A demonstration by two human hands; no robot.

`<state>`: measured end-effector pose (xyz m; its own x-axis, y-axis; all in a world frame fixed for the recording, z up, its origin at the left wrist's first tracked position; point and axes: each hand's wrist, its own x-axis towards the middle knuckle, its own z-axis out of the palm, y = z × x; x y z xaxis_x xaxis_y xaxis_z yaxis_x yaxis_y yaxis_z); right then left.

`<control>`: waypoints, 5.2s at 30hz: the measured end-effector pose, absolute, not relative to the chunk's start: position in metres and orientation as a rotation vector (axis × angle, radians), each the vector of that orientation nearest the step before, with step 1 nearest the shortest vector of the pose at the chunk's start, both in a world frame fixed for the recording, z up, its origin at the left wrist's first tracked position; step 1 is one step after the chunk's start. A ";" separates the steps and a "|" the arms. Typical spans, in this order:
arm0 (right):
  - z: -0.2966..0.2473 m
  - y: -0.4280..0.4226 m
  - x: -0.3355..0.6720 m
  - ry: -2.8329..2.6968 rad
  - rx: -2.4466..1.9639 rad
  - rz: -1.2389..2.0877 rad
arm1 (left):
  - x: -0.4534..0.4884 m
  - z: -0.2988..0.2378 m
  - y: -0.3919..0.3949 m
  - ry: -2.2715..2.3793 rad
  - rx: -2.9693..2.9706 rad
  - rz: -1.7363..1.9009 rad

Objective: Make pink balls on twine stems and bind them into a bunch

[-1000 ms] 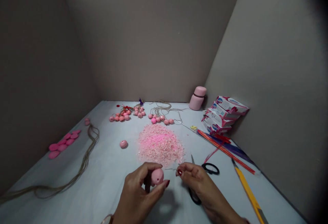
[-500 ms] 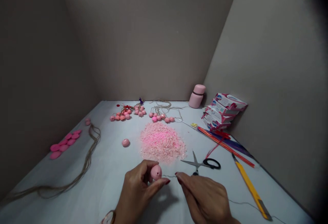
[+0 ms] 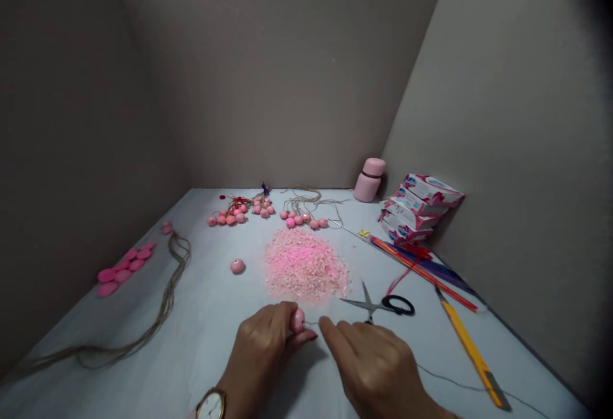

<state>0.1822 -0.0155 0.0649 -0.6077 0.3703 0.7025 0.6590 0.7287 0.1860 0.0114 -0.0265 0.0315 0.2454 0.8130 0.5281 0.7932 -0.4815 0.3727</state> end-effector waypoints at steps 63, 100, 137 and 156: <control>0.027 0.001 0.176 -2.146 -0.996 0.367 | 0.007 0.028 -0.022 1.315 1.802 1.097; 0.030 -0.002 0.177 -2.280 -0.929 0.259 | 0.012 0.039 -0.021 1.324 1.596 0.895; 0.035 0.006 0.184 -1.871 -0.985 0.328 | -0.004 0.049 -0.019 0.840 0.675 1.207; 0.046 -0.002 0.184 -1.770 -0.877 0.226 | -0.007 0.049 -0.023 0.722 0.477 1.216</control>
